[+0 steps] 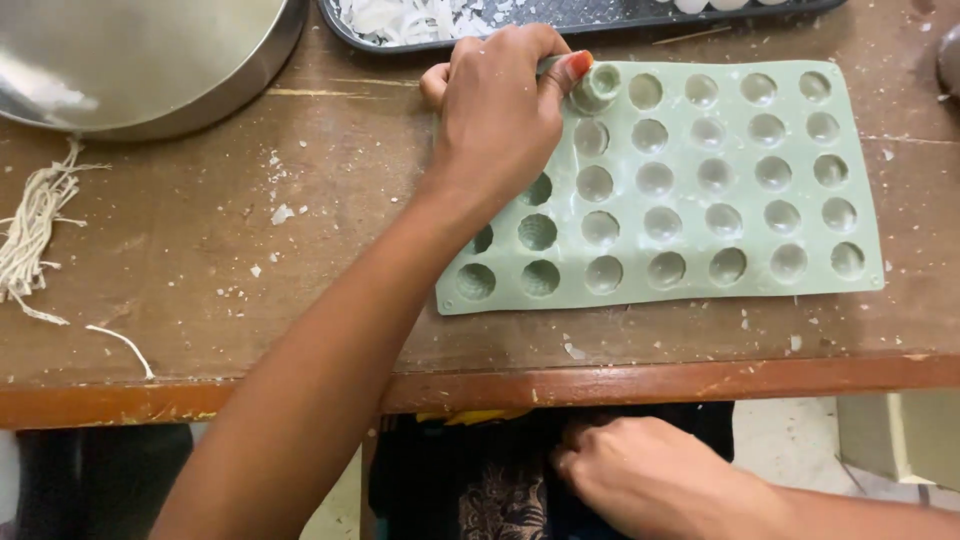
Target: Unmolding small spherical wax pieces from a silicone mold and placing them onto a tray.
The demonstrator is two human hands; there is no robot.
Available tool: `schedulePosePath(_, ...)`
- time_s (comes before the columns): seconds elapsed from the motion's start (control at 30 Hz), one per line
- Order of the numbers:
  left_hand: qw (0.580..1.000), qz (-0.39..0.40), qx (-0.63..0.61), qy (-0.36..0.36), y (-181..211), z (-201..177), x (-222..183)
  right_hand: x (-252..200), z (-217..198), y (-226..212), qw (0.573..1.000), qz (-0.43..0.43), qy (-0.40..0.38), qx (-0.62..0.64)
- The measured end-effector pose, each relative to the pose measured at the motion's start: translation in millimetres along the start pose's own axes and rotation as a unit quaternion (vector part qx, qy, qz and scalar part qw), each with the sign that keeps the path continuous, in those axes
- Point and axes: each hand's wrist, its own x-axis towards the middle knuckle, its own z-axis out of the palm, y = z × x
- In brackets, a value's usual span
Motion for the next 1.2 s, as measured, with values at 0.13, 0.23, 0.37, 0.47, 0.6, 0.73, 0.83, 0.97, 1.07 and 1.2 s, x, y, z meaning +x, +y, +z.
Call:
schedulePosePath(0.13,1.000,0.011,-0.011,0.010,1.3,-2.6,-1.2,19.0,48.4,11.5,0.998,0.057,-0.024,0.010)
schedulePosePath(0.23,1.000,0.020,-0.018,0.013,3.2,-4.9,-1.4,7.6,26.5,15.1,0.997,0.042,-0.038,0.044)
schedulePosePath(0.37,0.999,-0.029,-0.006,-0.033,11.8,-11.7,-0.4,-49.8,-82.1,13.7,0.975,-0.091,0.129,0.154)
schedulePosePath(0.47,1.000,0.012,0.000,0.004,10.5,-8.2,-2.6,-77.4,-147.4,40.5,0.945,-0.066,0.242,0.208)
schedulePosePath(0.6,0.997,0.079,0.011,0.001,24.3,-17.9,-6.3,-67.9,-212.0,113.6,0.862,0.031,0.423,0.276)
schedulePosePath(0.73,0.995,0.101,0.026,-0.006,31.0,-17.0,-10.7,-38.1,-265.7,197.2,0.816,0.089,0.508,0.262)
schedulePosePath(0.83,0.991,0.127,0.035,0.011,29.2,-14.2,-13.0,-3.2,-292.6,256.3,0.776,0.169,0.543,0.272)
schedulePosePath(0.97,0.989,0.139,0.041,0.007,25.8,-10.6,-12.9,40.9,-309.1,306.3,0.781,0.233,0.554,0.170)
schedulePosePath(1.07,0.990,0.132,0.040,-0.017,24.9,-11.6,-11.0,65.7,-313.7,328.8,0.816,0.251,0.515,0.071)
schedulePosePath(1.2,0.991,0.121,0.047,-0.037,26.1,-13.7,-11.8,75.0,-303.7,334.5,0.850,0.251,0.459,-0.060)
